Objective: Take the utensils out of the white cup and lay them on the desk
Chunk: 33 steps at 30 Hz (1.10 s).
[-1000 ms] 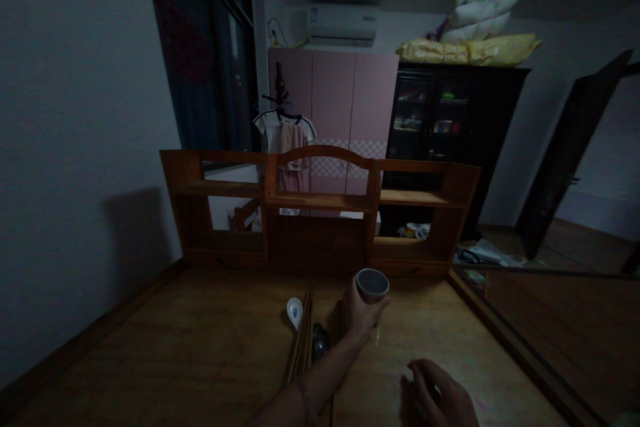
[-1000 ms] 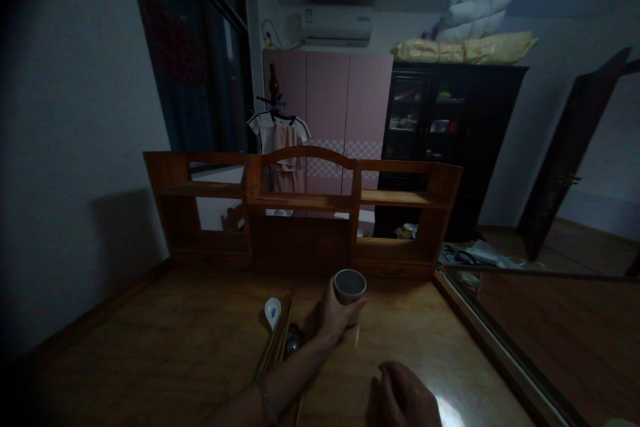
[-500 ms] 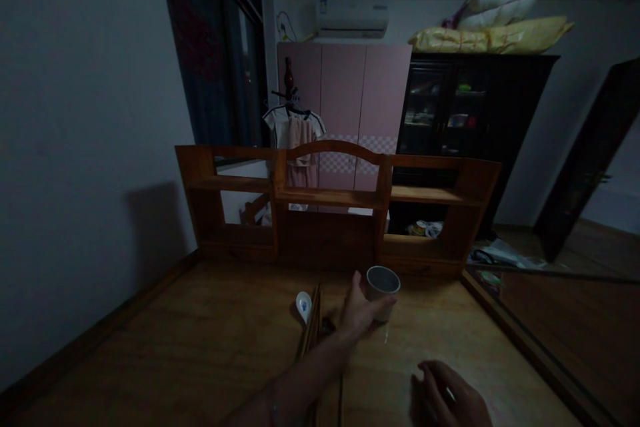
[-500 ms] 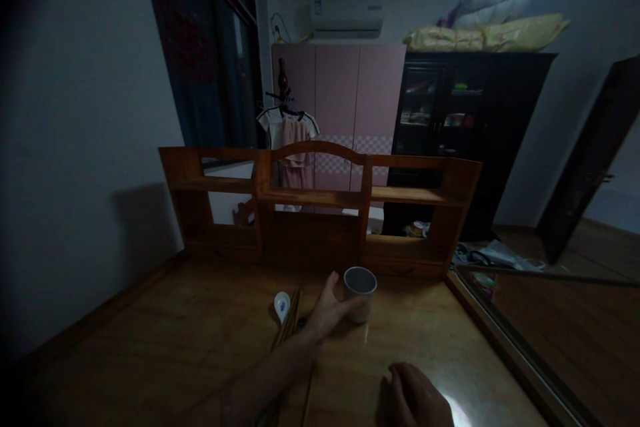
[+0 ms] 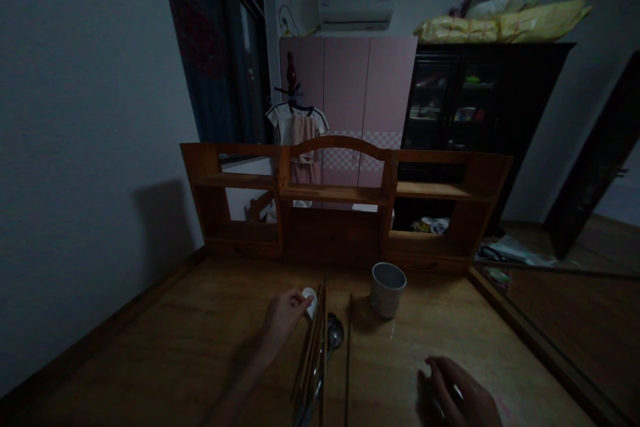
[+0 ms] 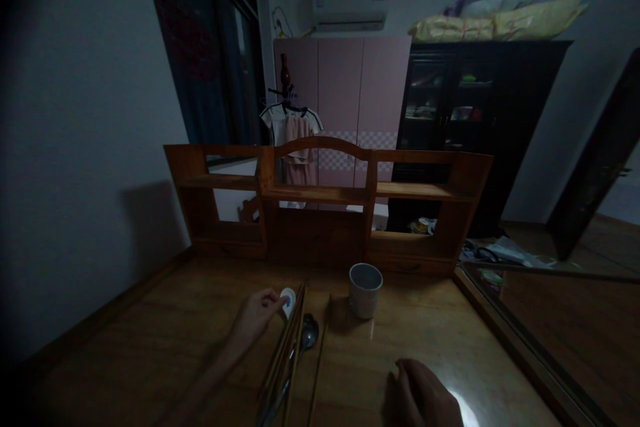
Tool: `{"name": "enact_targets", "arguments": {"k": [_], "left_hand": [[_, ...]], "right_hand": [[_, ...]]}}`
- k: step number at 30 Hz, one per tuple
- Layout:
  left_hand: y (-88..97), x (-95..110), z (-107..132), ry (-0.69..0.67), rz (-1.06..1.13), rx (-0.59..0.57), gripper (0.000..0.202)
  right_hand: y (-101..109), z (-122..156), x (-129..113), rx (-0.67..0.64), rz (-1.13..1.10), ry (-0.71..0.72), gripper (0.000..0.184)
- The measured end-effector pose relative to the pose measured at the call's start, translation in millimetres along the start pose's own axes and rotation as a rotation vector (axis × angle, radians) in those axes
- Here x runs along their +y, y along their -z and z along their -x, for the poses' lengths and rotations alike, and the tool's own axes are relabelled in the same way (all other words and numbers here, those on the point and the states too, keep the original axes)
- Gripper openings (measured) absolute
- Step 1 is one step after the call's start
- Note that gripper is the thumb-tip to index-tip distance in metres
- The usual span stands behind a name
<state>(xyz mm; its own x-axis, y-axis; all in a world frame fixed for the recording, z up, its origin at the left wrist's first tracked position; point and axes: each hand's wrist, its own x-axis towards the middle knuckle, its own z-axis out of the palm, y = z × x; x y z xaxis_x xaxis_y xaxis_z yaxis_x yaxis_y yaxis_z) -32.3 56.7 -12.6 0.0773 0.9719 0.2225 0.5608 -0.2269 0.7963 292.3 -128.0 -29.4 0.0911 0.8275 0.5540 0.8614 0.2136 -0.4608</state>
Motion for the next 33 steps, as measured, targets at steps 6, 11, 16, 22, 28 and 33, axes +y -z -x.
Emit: {"name": "enact_targets", "arguments": {"k": [6, 11, 16, 22, 28, 33], "left_hand": [[-19.1, 30.3, 20.9, -0.111, -0.394, -0.057, 0.021], [-39.7, 48.6, 25.4, -0.131, -0.615, -0.103, 0.03], [-44.7, 52.9, 16.5, -0.11, -0.76, -0.233, 0.022], [-43.2, 55.9, 10.5, -0.113, -0.817, -0.272, 0.018], [-53.4, 55.3, 13.0, -0.234, -0.702, -0.293, 0.021], [-73.9, 56.1, 9.1, -0.338, -0.579, -0.336, 0.044]], "right_hand": [[3.1, -3.9, -10.6, 0.052, 0.05, 0.09, 0.042], [-2.5, 3.1, 0.6, 0.032, 0.045, 0.021, 0.039], [-9.2, 11.2, 13.0, -0.067, -0.016, -0.128, 0.034], [-10.1, 12.1, 15.3, -0.122, -0.051, -0.205, 0.036], [-9.1, 10.6, 13.0, -0.08, -0.048, -0.176, 0.038], [-6.7, 9.0, 6.4, -0.101, -0.038, -0.265, 0.041]]}}
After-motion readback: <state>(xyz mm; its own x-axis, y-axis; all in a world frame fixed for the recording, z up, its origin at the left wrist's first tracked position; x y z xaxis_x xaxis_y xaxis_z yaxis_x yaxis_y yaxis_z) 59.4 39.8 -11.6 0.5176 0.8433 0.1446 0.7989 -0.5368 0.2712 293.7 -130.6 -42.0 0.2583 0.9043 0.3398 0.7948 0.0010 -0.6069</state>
